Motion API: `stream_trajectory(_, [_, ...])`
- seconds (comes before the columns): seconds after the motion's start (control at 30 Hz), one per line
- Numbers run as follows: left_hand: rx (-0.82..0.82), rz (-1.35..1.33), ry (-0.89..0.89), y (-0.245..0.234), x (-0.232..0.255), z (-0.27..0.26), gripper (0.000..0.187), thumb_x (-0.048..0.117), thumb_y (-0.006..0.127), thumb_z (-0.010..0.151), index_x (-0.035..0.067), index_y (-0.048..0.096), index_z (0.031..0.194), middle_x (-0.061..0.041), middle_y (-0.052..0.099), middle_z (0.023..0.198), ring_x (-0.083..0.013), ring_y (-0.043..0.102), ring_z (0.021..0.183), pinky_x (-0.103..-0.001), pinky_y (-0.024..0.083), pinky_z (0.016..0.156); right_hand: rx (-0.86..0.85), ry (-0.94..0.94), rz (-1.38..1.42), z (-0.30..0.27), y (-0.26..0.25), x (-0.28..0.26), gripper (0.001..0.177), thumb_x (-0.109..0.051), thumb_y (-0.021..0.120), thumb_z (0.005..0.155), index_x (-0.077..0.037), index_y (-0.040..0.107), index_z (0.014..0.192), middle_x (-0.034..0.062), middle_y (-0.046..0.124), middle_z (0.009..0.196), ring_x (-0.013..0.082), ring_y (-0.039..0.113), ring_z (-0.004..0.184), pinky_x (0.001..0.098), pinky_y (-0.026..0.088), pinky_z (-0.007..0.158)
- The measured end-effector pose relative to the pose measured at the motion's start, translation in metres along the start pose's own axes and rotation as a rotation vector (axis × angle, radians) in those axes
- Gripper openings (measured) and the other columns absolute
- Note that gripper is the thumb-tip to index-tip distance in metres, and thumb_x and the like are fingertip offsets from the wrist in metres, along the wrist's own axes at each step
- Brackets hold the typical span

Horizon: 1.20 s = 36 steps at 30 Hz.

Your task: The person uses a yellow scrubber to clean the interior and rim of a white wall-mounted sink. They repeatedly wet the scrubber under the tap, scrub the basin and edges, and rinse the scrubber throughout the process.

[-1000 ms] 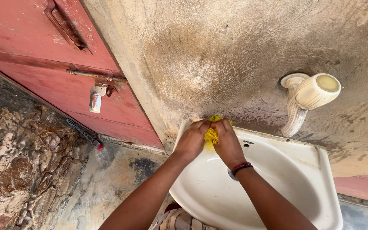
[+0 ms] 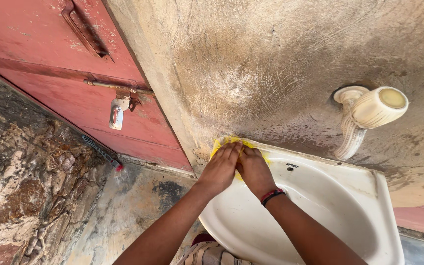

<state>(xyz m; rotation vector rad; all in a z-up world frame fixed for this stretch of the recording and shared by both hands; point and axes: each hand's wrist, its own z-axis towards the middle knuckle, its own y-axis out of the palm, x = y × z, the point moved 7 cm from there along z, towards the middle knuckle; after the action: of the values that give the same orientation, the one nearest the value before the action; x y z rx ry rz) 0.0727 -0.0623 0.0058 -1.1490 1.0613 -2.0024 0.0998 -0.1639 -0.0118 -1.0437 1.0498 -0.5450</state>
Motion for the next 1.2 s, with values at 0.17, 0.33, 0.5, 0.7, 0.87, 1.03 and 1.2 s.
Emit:
stream_trajectory(0.17, [-0.147,0.125,-0.12,0.027,-0.037,0.013,0.057,-0.007,0.053,0.083,-0.004,0.048,0.14,-0.02,0.055,0.144,-0.0321,0.052,0.136,-0.037,0.041,0.116,0.156,-0.073,-0.045,0.008,0.001,-0.005,0.041,-0.009,0.075,0.078,-0.001,0.066,0.117,0.0174,0.066,0.126,0.0358,0.061,0.118,0.044,0.049,0.101])
stream_trajectory(0.33, [-0.182,0.048,-0.142,0.039,-0.031,0.024,0.053,-0.005,0.052,0.086,0.0,0.051,0.139,-0.018,0.059,0.135,-0.0321,0.055,0.13,-0.04,0.045,0.108,0.166,0.02,-0.081,0.003,-0.005,0.016,0.035,-0.012,0.076,0.076,-0.006,0.068,0.11,0.0111,0.069,0.119,0.0306,0.065,0.111,0.0417,0.052,0.096])
stream_trajectory(0.5, [-0.178,0.086,-0.088,0.059,-0.021,0.034,0.05,-0.003,0.053,0.086,-0.001,0.053,0.136,-0.018,0.06,0.131,-0.0314,0.054,0.129,-0.04,0.045,0.109,0.191,0.044,-0.089,-0.004,-0.015,0.032,0.032,-0.009,0.073,0.076,-0.006,0.068,0.107,0.0114,0.071,0.113,0.0315,0.067,0.105,0.0421,0.054,0.093])
stream_trajectory(0.7, [-0.156,0.013,-0.025,0.084,0.007,0.049,0.047,0.0,0.055,0.087,-0.003,0.052,0.134,-0.021,0.058,0.129,-0.0346,0.053,0.126,-0.044,0.043,0.11,0.205,0.112,-0.068,-0.021,-0.034,0.056,0.026,-0.008,0.07,0.081,-0.007,0.068,0.107,0.0129,0.071,0.11,0.0338,0.067,0.105,0.0443,0.054,0.092])
stream_trajectory(0.87, [-0.159,-0.074,0.055,0.097,0.041,0.06,0.05,-0.003,0.056,0.083,-0.005,0.052,0.133,-0.021,0.058,0.128,-0.0362,0.053,0.126,-0.045,0.043,0.11,0.183,0.201,-0.084,-0.043,-0.049,0.081,0.025,-0.007,0.068,0.083,-0.004,0.066,0.108,0.0142,0.071,0.114,0.0356,0.066,0.107,0.0454,0.054,0.091])
stream_trajectory(1.03, [-0.221,-0.126,-0.007,0.096,0.02,0.058,0.055,-0.01,0.056,0.076,-0.003,0.054,0.13,-0.021,0.058,0.131,-0.0363,0.052,0.129,-0.044,0.043,0.11,0.156,0.15,-0.073,-0.029,-0.041,0.072,0.028,-0.007,0.069,0.08,-0.002,0.066,0.108,0.0189,0.07,0.113,0.0378,0.065,0.11,0.0457,0.052,0.097])
stream_trajectory(1.2, [-0.177,0.011,0.022,0.074,-0.032,0.04,0.045,-0.013,0.057,0.072,-0.005,0.061,0.116,-0.024,0.062,0.125,-0.0366,0.057,0.124,-0.041,0.046,0.11,0.119,0.082,0.002,0.003,-0.018,0.026,0.038,-0.007,0.07,0.08,-0.003,0.064,0.118,0.0199,0.069,0.115,0.0391,0.064,0.111,0.0473,0.051,0.096])
